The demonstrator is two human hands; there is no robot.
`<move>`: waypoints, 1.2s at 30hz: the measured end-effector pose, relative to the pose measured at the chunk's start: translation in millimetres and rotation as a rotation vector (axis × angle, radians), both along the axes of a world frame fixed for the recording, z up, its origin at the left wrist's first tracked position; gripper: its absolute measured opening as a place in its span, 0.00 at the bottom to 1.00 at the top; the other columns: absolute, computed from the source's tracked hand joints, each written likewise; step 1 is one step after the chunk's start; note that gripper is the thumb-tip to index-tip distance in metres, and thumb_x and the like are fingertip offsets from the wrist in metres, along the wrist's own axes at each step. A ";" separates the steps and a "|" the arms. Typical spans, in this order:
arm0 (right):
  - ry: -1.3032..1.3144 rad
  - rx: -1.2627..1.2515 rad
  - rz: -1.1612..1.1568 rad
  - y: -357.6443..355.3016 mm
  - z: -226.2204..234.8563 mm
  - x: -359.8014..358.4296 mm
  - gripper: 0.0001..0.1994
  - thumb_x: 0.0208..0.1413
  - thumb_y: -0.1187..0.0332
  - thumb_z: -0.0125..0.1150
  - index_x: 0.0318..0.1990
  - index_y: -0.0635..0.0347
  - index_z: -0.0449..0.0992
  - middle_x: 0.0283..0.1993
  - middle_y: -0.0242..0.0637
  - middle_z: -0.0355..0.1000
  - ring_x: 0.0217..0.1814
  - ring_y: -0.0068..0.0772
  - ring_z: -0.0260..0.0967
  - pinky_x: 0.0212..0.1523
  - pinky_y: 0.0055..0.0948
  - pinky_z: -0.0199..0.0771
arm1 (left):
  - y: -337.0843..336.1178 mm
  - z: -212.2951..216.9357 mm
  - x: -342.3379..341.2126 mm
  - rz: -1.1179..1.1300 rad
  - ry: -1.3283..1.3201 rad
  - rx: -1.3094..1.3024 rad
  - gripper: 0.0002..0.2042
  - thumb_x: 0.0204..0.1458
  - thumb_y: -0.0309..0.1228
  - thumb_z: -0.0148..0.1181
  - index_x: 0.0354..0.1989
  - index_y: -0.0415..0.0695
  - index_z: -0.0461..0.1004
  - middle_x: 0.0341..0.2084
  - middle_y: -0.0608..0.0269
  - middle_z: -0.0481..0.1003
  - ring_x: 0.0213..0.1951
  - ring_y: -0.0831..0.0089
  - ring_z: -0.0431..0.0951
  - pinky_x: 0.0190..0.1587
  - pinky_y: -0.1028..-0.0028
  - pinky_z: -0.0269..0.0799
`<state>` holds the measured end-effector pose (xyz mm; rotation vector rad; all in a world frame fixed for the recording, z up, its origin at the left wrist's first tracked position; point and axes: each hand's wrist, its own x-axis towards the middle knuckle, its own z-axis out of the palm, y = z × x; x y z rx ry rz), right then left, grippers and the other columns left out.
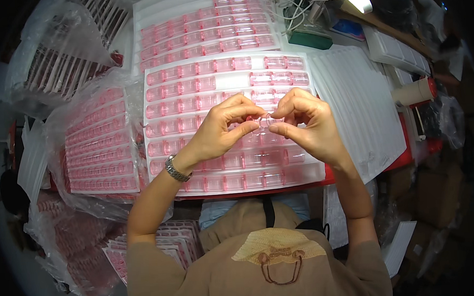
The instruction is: The person is inspecting and organizing small pink vials into plastic trays and then moving the trays into stacks.
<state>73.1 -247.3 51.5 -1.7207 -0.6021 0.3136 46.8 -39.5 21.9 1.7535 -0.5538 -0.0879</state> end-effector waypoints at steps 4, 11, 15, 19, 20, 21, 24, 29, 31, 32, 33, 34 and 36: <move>0.514 0.394 0.026 2.8 2.0 -9.1 0.10 0.46 0.80 0.62 0.38 0.68 0.72 0.39 0.36 0.68 0.31 0.17 0.67 0.30 0.16 0.69 | 17.3 -0.7 -0.1 -0.019 0.317 -0.161 0.10 0.50 0.22 0.57 0.42 0.40 0.76 0.35 0.65 0.71 0.36 0.81 0.70 0.39 0.80 0.68; 0.262 0.227 0.017 -21.7 -16.2 -9.0 0.11 0.48 0.81 0.60 0.41 0.68 0.71 0.38 0.34 0.68 0.34 0.16 0.66 0.33 0.16 0.69 | -12.0 -5.1 21.3 -0.227 0.311 -0.167 0.09 0.52 0.24 0.57 0.41 0.39 0.76 0.31 0.66 0.73 0.34 0.81 0.72 0.38 0.80 0.69; -0.059 -0.029 -0.445 -69.7 -23.5 3.2 0.15 0.50 0.77 0.58 0.47 0.64 0.71 0.38 0.32 0.69 0.34 0.17 0.66 0.36 0.18 0.67 | 11.0 -13.9 37.9 0.190 0.263 -0.331 0.04 0.51 0.24 0.57 0.34 0.38 0.74 0.33 0.66 0.74 0.35 0.81 0.71 0.41 0.78 0.69; -0.293 -1.054 -0.757 -170.0 -31.3 -16.1 0.17 0.51 0.68 0.58 0.48 0.66 0.70 0.46 0.47 0.68 0.46 0.42 0.66 0.46 0.34 0.67 | 33.7 -24.0 64.3 0.483 -0.117 0.389 0.04 0.44 0.26 0.62 0.28 0.42 0.76 0.31 0.64 0.74 0.34 0.69 0.70 0.41 0.68 0.67; -0.264 -1.353 -0.791 -184.6 -37.9 -30.7 0.18 0.51 0.66 0.58 0.48 0.67 0.70 0.49 0.50 0.66 0.50 0.48 0.64 0.48 0.38 0.66 | 30.9 -29.9 68.9 0.438 -0.169 0.466 0.04 0.42 0.27 0.64 0.27 0.42 0.76 0.32 0.63 0.72 0.35 0.66 0.69 0.42 0.66 0.65; -0.167 -1.436 -0.786 -186.1 -39.3 -42.3 0.18 0.52 0.66 0.57 0.48 0.67 0.70 0.50 0.51 0.64 0.52 0.51 0.62 0.49 0.40 0.65 | 29.3 -33.8 70.2 0.441 -0.170 0.465 0.04 0.42 0.27 0.64 0.27 0.42 0.76 0.32 0.63 0.72 0.35 0.66 0.69 0.42 0.66 0.65; -0.205 -1.417 -0.762 -201.3 -64.0 -68.0 0.16 0.53 0.66 0.55 0.46 0.68 0.70 0.51 0.53 0.63 0.53 0.53 0.61 0.51 0.41 0.64 | 21.9 -28.7 70.7 0.539 -0.492 0.735 0.08 0.41 0.28 0.64 0.30 0.41 0.77 0.35 0.62 0.67 0.38 0.65 0.67 0.45 0.68 0.63; -0.454 -0.943 -0.728 -215.8 -84.7 -57.9 0.09 0.52 0.72 0.57 0.38 0.70 0.73 0.39 0.47 0.70 0.38 0.43 0.69 0.40 0.33 0.69 | 20.2 -26.5 95.9 0.447 -0.459 0.740 0.09 0.41 0.28 0.64 0.31 0.41 0.78 0.35 0.62 0.69 0.42 0.65 0.67 0.46 0.67 0.62; -0.276 -0.695 -0.875 -215.5 -81.9 -38.7 0.08 0.53 0.72 0.57 0.37 0.69 0.73 0.36 0.43 0.71 0.35 0.36 0.69 0.36 0.28 0.68 | 18.2 -26.8 103.8 0.396 -0.462 0.805 0.08 0.41 0.28 0.64 0.31 0.41 0.78 0.34 0.62 0.69 0.42 0.65 0.68 0.47 0.67 0.61; -0.093 -0.440 -1.005 -214.0 -78.0 -25.3 0.08 0.53 0.72 0.57 0.37 0.69 0.74 0.33 0.39 0.72 0.31 0.29 0.69 0.31 0.23 0.67 | 18.7 -25.1 106.5 0.362 -0.444 0.831 0.09 0.41 0.29 0.64 0.32 0.41 0.77 0.34 0.62 0.70 0.42 0.65 0.68 0.47 0.67 0.61; -0.051 -0.238 -1.023 -202.1 -70.2 -10.4 0.07 0.53 0.72 0.58 0.37 0.68 0.74 0.32 0.37 0.73 0.30 0.25 0.68 0.30 0.20 0.65 | 20.1 -23.7 108.2 0.326 -0.427 0.862 0.10 0.42 0.29 0.63 0.34 0.40 0.76 0.34 0.61 0.70 0.41 0.65 0.68 0.47 0.66 0.60; -0.010 -0.038 -1.039 -183.0 -56.9 3.5 0.06 0.53 0.72 0.58 0.36 0.66 0.75 0.31 0.36 0.73 0.30 0.20 0.67 0.28 0.17 0.63 | 20.7 -24.4 107.6 0.320 -0.433 0.862 0.10 0.42 0.29 0.63 0.34 0.40 0.76 0.34 0.61 0.70 0.41 0.65 0.68 0.47 0.66 0.60; -0.003 0.203 -0.892 -135.7 -32.9 27.5 0.06 0.53 0.72 0.58 0.36 0.67 0.75 0.32 0.38 0.73 0.29 0.21 0.67 0.27 0.18 0.64 | 19.3 -27.6 100.9 0.367 -0.523 0.635 0.12 0.44 0.29 0.62 0.38 0.40 0.74 0.35 0.62 0.71 0.41 0.67 0.69 0.45 0.69 0.63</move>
